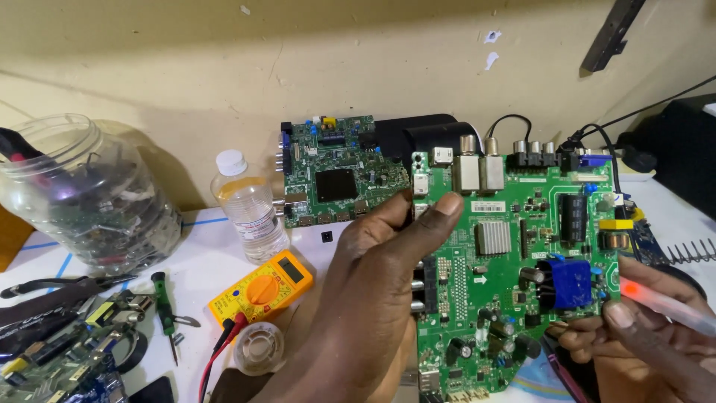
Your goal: A person is repairing a circuit board by applying cleaning fluid and using a soldering iron to fix components.
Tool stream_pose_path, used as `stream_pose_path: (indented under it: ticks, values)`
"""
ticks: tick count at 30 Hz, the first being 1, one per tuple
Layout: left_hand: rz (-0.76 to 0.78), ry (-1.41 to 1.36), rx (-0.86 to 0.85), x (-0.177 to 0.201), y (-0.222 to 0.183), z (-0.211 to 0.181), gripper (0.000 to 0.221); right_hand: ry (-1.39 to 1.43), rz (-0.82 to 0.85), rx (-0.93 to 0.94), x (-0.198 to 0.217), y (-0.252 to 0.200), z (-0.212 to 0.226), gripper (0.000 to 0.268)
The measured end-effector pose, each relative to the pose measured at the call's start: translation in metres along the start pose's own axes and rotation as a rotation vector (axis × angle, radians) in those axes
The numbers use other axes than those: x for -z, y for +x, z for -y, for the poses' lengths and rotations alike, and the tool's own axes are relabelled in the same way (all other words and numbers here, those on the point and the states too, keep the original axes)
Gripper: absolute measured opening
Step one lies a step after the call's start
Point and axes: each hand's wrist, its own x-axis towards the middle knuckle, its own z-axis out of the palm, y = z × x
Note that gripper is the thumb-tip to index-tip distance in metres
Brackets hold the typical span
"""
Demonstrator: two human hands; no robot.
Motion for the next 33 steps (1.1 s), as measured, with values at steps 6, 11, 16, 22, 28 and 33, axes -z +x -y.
stream_pose_path:
  ticks: [6, 11, 16, 22, 28, 33]
  values:
    - [-0.087, -0.076, -0.047, 0.000, 0.012, 0.018, 0.077, -0.098, -0.144, 0.232, -0.032, -0.037, 0.015, 0.053]
    - [-0.240, -0.021, -0.106, -0.005, 0.003, 0.024, 0.085, 0.062, -0.257, 0.665, -0.048, -0.075, 0.002, 0.031]
    - [-0.186, -0.025, -0.309, -0.011, -0.012, 0.037, 0.035, 0.348, 0.121, 0.612, -0.030, -0.081, -0.033, 0.045]
    - [-0.139, -0.112, -0.283, -0.017, -0.017, 0.048, 0.029, 0.396, 0.108, 0.682, -0.060, -0.102, -0.028, 0.033]
    - [-0.240, -0.016, -0.312, -0.022, -0.024, 0.056, 0.037, 0.392, 0.162, 0.669, -0.059, -0.101, -0.028, 0.027]
    - [-0.315, 0.072, -0.328, -0.031, -0.034, 0.056, 0.024, 0.292, 0.166, 0.632, -0.052, -0.097, -0.035, 0.018]
